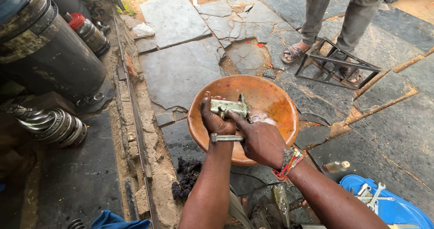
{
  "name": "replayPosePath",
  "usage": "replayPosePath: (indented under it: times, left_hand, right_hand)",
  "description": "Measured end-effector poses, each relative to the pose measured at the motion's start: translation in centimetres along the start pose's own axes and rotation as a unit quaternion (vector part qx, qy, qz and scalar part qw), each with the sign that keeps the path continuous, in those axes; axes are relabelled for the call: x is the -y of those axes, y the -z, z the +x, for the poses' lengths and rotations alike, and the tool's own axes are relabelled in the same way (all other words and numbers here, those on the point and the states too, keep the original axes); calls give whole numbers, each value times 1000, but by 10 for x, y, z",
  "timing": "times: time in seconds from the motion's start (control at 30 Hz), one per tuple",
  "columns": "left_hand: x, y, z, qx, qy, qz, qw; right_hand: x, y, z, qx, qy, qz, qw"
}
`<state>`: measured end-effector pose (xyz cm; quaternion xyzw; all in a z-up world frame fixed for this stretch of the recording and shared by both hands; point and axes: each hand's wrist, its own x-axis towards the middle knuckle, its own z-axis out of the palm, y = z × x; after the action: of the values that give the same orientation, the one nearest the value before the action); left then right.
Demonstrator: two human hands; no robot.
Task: The person pours oil from a plastic bottle into a cylindrical metal component, then uses a hammer to strike the part repeatedly while holding it over a basin. The person rotates the part to hit different sides.
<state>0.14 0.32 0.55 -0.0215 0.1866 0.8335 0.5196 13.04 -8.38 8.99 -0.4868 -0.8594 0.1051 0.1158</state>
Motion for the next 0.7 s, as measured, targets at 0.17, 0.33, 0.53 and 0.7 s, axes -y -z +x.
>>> replayPosePath:
  times: [0.17, 0.33, 0.53, 0.7]
  left_hand:
    - [0, 5, 1, 3, -7, 38, 999]
    - [-2, 5, 2, -2, 3, 13, 1000]
    - [-1, 6, 4, 5, -8, 7, 1000]
    - [-2, 10, 9, 5, 15, 1, 1000]
  right_hand:
    - [6, -12, 6, -14, 58, -24, 998]
    - [8, -13, 7, -15, 47, -2, 999]
    - [10, -9, 5, -26, 39, 13, 999]
    - [-1, -21, 2, -17, -1, 2, 1000]
